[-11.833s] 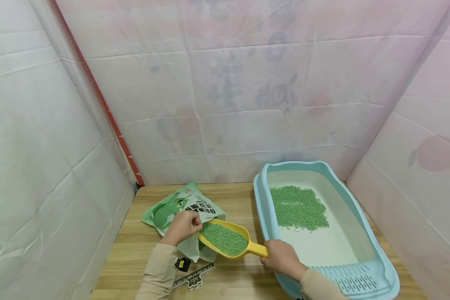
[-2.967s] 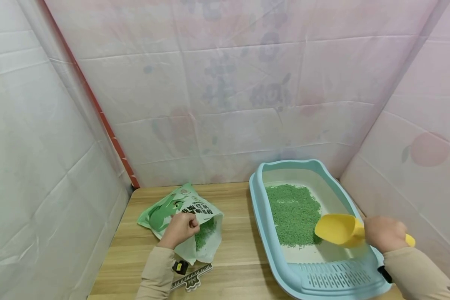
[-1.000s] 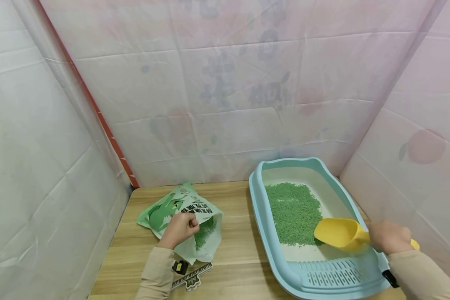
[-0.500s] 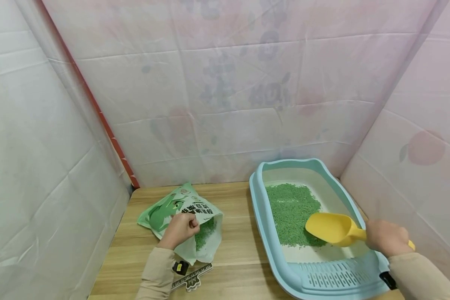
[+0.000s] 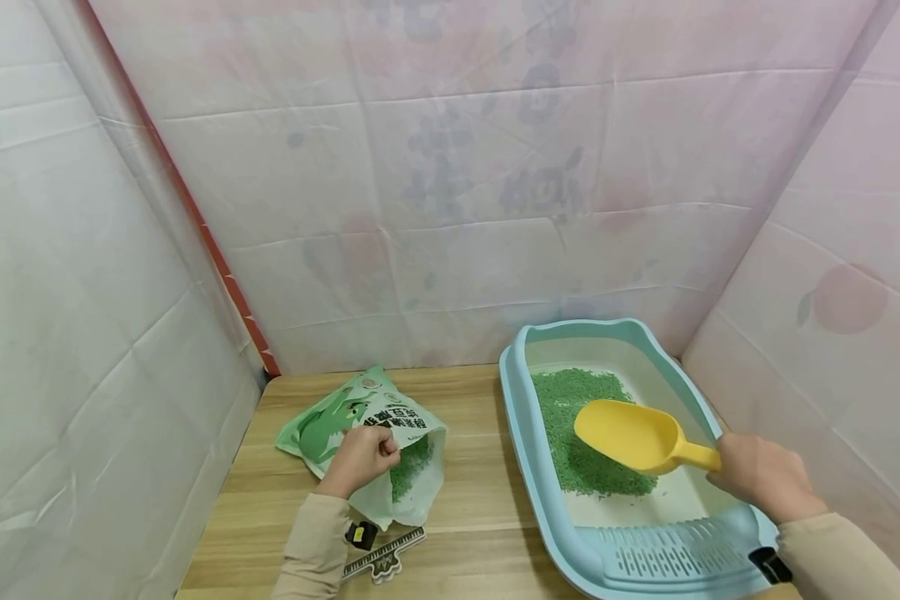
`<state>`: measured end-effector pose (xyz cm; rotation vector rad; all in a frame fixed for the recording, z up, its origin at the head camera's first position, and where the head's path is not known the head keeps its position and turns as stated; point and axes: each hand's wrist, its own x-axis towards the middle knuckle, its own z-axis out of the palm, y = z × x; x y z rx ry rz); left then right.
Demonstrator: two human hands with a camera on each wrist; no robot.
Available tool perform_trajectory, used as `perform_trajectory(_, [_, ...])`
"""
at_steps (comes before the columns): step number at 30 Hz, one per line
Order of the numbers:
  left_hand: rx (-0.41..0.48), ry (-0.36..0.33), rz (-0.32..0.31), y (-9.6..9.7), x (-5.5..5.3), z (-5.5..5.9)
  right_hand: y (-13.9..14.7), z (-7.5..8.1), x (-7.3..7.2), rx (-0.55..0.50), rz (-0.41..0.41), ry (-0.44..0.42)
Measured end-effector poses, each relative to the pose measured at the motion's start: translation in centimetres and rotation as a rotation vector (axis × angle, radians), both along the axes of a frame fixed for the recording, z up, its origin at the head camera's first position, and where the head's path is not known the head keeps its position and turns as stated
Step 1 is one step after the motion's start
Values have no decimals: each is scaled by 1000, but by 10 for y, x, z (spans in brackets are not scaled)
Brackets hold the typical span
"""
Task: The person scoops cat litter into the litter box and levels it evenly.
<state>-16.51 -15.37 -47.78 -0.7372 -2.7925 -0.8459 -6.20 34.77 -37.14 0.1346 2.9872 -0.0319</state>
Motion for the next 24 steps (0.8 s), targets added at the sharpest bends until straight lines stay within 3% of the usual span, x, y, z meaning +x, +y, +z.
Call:
perform_trajectory(8, [-2, -4, -1, 0, 0, 1, -18, 10, 3, 12, 62, 111])
perform_trajectory(24, [0, 4, -6, 0, -1, 0, -45, 26, 6, 32, 114, 213])
